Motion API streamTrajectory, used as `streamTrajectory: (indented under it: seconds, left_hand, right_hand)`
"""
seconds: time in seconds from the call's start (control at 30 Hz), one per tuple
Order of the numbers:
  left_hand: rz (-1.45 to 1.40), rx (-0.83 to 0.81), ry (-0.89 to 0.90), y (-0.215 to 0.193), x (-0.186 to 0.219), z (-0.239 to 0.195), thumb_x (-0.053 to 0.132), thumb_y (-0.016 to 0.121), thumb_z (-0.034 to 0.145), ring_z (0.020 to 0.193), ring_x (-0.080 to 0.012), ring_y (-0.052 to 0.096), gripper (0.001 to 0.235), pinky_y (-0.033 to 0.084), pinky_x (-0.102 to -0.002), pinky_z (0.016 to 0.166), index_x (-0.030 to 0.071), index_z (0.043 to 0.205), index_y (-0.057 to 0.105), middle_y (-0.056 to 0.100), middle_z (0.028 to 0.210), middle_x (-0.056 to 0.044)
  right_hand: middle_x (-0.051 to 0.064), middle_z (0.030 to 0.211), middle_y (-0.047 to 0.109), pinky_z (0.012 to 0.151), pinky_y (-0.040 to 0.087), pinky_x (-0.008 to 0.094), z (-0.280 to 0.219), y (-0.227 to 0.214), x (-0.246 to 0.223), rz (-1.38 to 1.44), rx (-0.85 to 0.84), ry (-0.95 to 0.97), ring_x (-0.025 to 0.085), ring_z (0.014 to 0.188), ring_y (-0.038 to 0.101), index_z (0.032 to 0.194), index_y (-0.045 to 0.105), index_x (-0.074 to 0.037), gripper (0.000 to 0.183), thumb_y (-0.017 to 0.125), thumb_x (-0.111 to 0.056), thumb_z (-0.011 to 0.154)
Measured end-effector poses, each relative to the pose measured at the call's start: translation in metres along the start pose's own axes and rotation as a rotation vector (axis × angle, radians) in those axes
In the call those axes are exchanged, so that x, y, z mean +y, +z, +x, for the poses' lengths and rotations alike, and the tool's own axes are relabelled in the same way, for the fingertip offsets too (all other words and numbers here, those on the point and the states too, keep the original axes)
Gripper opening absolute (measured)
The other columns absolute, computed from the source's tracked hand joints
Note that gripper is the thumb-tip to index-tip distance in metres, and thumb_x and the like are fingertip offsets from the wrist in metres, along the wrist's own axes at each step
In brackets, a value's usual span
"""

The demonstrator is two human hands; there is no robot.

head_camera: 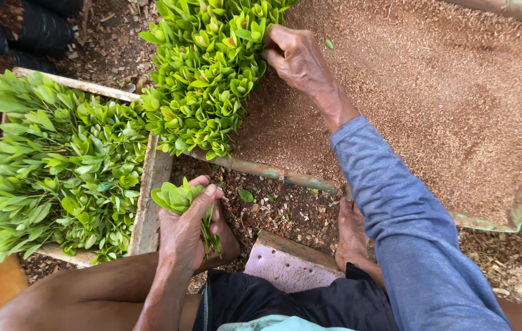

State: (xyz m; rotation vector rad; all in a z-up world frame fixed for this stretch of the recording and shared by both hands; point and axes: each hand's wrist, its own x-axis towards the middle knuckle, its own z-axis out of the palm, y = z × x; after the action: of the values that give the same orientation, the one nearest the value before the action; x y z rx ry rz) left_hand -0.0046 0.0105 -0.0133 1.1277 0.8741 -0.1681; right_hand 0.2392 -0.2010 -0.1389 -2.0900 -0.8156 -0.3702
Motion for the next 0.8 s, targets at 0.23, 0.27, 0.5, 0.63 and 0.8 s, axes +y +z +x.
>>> streamTrajectory:
  seconds: [0.23,0.27,0.5,0.63,0.8]
  left_hand:
    - [0.061,0.02,-0.005,0.003,0.004,-0.006,0.009,0.069,0.08,0.048,-0.014,0.048,0.036,0.032,-0.023,0.034,0.003,0.114,0.059,0.067,0.081,-0.015]
    - [0.061,0.01,-0.008,0.003,0.003,-0.006,0.009,0.069,0.08,0.048,-0.014,0.048,0.037,0.032,-0.024,0.034,0.003,0.115,0.058,0.067,0.081,-0.016]
    - [0.077,-0.004,0.001,0.005,0.001,-0.006,0.009,0.069,0.08,0.047,-0.0137,0.048,0.038,0.033,-0.024,0.033,0.001,0.116,0.059,0.067,0.081,-0.017]
    - [0.089,0.005,-0.005,0.015,0.011,-0.011,0.009,0.069,0.08,0.049,-0.014,0.049,0.032,0.033,-0.024,0.035,0.003,0.11,0.059,0.067,0.081,-0.016]
    - [-0.145,0.059,0.105,0.014,0.012,-0.008,0.012,0.069,0.081,0.047,-0.0154,0.049,0.031,0.032,-0.024,0.036,0.002,0.109,0.059,0.064,0.078,-0.017]
  right_hand:
    - [0.016,0.09,0.069,0.049,0.056,0.025,-0.01,0.008,0.004,0.022,0.071,-0.036,0.018,0.063,0.066,0.101,0.059,0.004,0.022,0.044,-0.012,0.106]
    - [0.015,0.089,0.07,0.049,0.057,0.022,-0.01,0.009,0.004,-0.02,0.067,-0.041,0.016,0.062,0.067,0.1,0.062,0.004,0.012,0.051,-0.001,0.101]
    - [0.006,0.072,0.066,0.033,0.04,0.018,-0.026,0.026,0.019,-0.173,0.111,0.047,0.008,0.046,0.051,0.092,0.064,-0.002,0.01,0.059,0.006,0.091]
    - [0.01,0.081,0.071,0.048,0.057,0.021,-0.019,0.02,0.005,-0.113,0.127,0.013,0.014,0.06,0.067,0.091,0.065,-0.001,0.014,0.057,0.011,0.09]
    - [0.027,0.109,0.066,0.083,0.059,0.04,-0.029,0.016,-0.01,-0.111,0.082,0.073,0.038,0.093,0.069,0.119,0.056,0.01,0.035,0.068,0.007,0.086]
